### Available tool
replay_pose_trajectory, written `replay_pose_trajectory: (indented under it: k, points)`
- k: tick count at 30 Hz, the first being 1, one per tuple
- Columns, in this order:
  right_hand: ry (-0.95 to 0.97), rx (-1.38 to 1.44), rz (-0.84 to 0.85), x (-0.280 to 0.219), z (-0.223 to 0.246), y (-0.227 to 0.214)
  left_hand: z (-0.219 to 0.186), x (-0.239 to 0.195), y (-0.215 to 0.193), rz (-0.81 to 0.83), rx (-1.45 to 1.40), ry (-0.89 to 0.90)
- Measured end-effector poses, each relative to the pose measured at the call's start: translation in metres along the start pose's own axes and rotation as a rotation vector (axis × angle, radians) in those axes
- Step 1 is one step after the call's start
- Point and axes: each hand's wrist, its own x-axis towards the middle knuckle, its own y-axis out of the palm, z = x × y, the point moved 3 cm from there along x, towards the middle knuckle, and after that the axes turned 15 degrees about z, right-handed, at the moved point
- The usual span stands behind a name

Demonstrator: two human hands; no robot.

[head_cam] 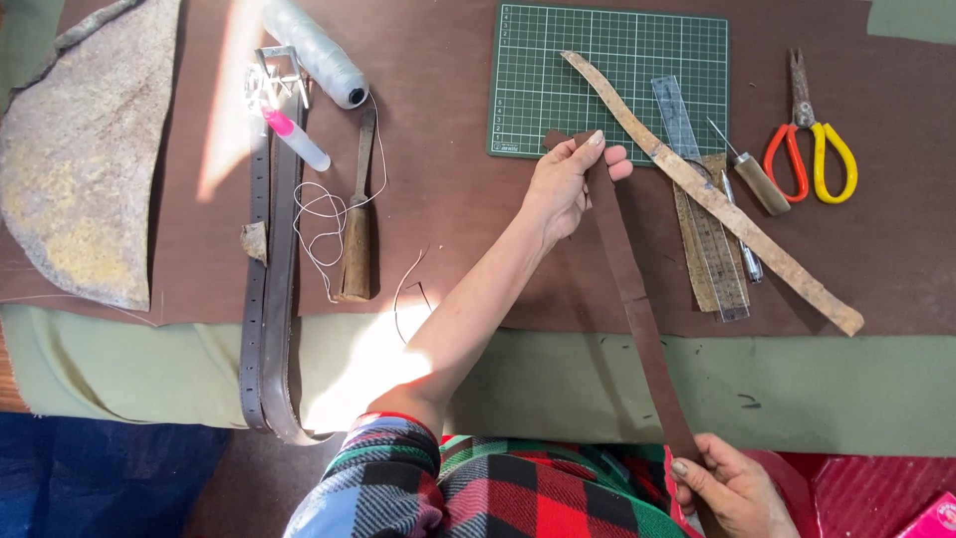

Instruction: Measuring and cutting strips of leather using scissors and a ruler on a cutting mat.

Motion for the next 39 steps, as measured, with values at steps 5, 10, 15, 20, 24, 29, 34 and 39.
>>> replay_pose_trajectory:
  k: [5, 10, 15, 20, 24, 29, 34, 39]
  points:
    - [0.120, -0.030, -0.148, 0.009, 0.000, -0.013, -0.009, 0.017, -0.013, 0.149, -0.074, 0.132]
    - [0.560, -0.650, -0.141, 0.004, 0.068, 0.028, -0.026, 0.035, -0.035, -0.020, 0.076, 0.156]
    - [0.462, -1.134, 0.000, 0.034, 0.078, -0.003, -0.024, 0.050, -0.041, -0.009, 0.085, 0.203]
    - [-0.251, -1.175, -0.363, 0.064, 0.197, 0.017, -0.020, 0.059, -0.042, 0.106, 0.135, 0.297]
    - [-0.524, -1.239, -0.353, 0.141, 0.260, 0.045, 0.002, 0.069, -0.065, 0.040, 0.068, 0.316]
    - [-1.123, -1.352, -0.392, 0.253, 0.312, 0.067, 0.005, 0.076, -0.068, 0.046, 0.023, 0.425]
    - [-1.185, -1.492, -0.523, 0.312, 0.340, 0.092, 0.013, 0.076, -0.070, -0.021, -0.053, 0.441]
    - [-1.032, -1.613, -0.621, 0.338, 0.348, 0.086, 0.010, 0.073, -0.065, -0.016, -0.009, 0.481]
